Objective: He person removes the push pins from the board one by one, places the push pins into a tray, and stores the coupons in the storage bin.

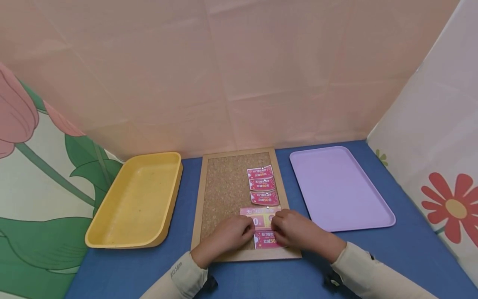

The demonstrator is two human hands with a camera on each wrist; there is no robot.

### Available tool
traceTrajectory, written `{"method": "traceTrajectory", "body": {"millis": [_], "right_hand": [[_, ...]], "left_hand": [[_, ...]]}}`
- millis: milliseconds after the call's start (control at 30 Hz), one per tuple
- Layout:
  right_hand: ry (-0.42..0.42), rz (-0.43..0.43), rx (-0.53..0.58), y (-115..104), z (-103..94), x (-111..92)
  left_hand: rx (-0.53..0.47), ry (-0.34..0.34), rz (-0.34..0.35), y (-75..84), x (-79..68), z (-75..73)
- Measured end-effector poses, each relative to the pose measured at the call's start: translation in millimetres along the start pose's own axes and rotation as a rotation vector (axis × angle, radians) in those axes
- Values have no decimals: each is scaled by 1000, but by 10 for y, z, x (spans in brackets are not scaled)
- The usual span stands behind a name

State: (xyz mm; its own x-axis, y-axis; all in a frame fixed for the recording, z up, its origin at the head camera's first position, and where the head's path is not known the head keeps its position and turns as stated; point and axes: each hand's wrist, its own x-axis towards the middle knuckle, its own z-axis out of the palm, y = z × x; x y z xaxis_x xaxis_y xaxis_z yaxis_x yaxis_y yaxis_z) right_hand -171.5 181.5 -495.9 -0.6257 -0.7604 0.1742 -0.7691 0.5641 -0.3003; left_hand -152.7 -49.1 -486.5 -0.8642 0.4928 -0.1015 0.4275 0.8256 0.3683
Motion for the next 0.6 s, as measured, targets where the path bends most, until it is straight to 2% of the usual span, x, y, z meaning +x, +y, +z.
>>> {"method": "traceTrajectory", "body": {"millis": [600], "right_hand": [[3, 4, 8, -1, -8, -17]], "left_hand": [[-23, -10, -13, -6, -3, 7]]}}
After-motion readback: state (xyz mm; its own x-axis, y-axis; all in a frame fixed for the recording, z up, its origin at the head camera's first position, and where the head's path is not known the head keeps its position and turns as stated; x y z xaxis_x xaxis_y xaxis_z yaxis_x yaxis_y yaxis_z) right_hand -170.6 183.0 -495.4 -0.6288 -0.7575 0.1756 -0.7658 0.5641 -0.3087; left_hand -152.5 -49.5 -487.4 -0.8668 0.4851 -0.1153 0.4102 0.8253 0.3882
